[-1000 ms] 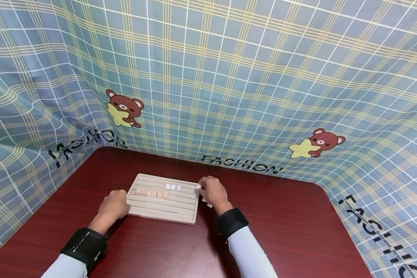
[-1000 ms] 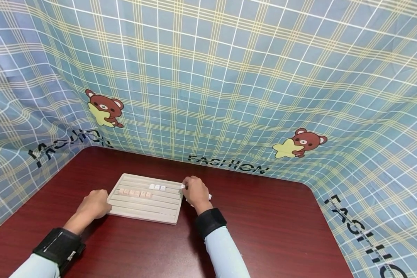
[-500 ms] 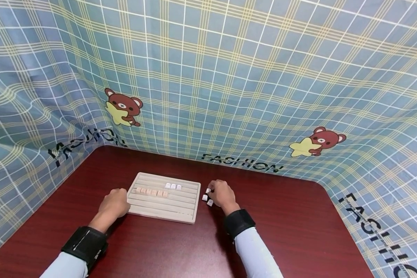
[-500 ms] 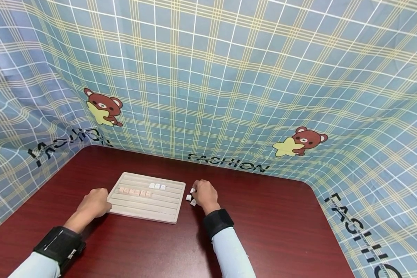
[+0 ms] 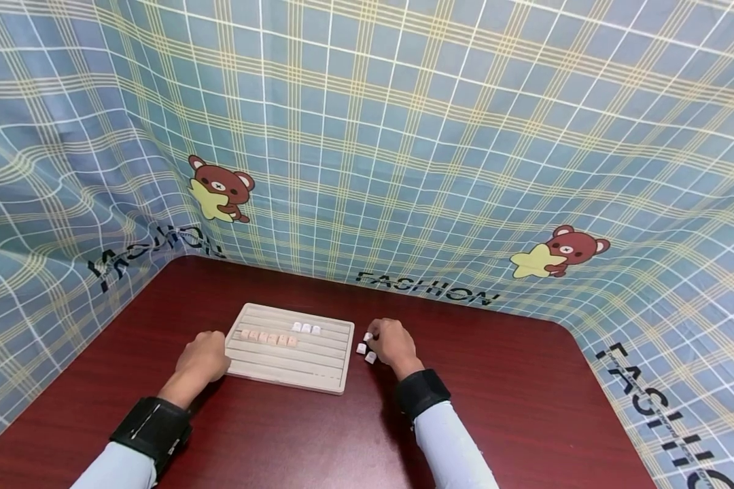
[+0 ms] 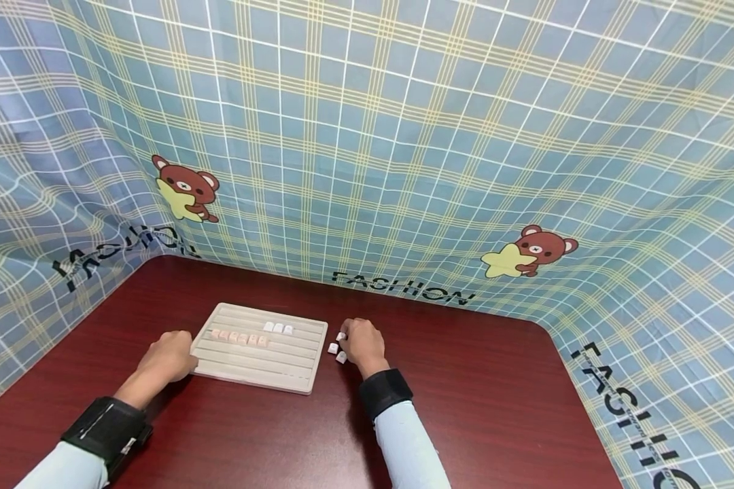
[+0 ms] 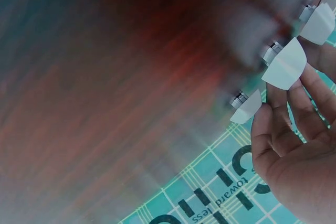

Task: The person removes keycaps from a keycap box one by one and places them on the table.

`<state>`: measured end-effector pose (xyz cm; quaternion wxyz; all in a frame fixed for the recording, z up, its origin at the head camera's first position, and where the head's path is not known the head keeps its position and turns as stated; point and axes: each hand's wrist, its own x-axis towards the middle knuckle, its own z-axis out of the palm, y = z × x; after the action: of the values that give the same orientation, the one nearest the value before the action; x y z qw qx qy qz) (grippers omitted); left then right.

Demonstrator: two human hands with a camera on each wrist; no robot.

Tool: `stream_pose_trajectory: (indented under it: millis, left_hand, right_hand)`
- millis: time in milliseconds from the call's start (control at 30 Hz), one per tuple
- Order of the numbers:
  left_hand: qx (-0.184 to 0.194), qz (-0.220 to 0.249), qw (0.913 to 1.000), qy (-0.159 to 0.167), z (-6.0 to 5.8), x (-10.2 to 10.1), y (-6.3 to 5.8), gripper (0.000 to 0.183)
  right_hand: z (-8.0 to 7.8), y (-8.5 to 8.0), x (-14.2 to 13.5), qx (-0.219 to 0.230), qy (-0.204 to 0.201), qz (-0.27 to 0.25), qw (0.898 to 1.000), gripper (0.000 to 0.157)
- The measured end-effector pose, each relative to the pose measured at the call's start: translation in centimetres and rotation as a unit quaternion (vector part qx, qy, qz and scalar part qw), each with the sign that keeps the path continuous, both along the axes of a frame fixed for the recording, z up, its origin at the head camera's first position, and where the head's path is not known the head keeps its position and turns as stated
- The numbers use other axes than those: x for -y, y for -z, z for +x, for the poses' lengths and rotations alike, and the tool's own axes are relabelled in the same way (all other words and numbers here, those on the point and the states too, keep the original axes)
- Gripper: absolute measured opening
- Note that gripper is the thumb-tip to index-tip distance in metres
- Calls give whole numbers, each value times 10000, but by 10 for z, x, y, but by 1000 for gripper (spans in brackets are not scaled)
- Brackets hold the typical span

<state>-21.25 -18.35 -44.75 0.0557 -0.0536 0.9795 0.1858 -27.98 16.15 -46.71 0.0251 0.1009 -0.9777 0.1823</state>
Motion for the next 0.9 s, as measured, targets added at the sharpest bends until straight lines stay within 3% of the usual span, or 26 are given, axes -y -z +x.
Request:
stream_pose_trajectory:
  millis: [467,900]
  left_hand:
    - [-35,31,10000,8,0,2,1,20]
    - [43,-4,10000,-13,0,1,1,21]
  right_hand:
    - [2,-5,5,-226,-148,-45,9996,19]
    - [6,-14,44,-443,-755,-238,9959,21]
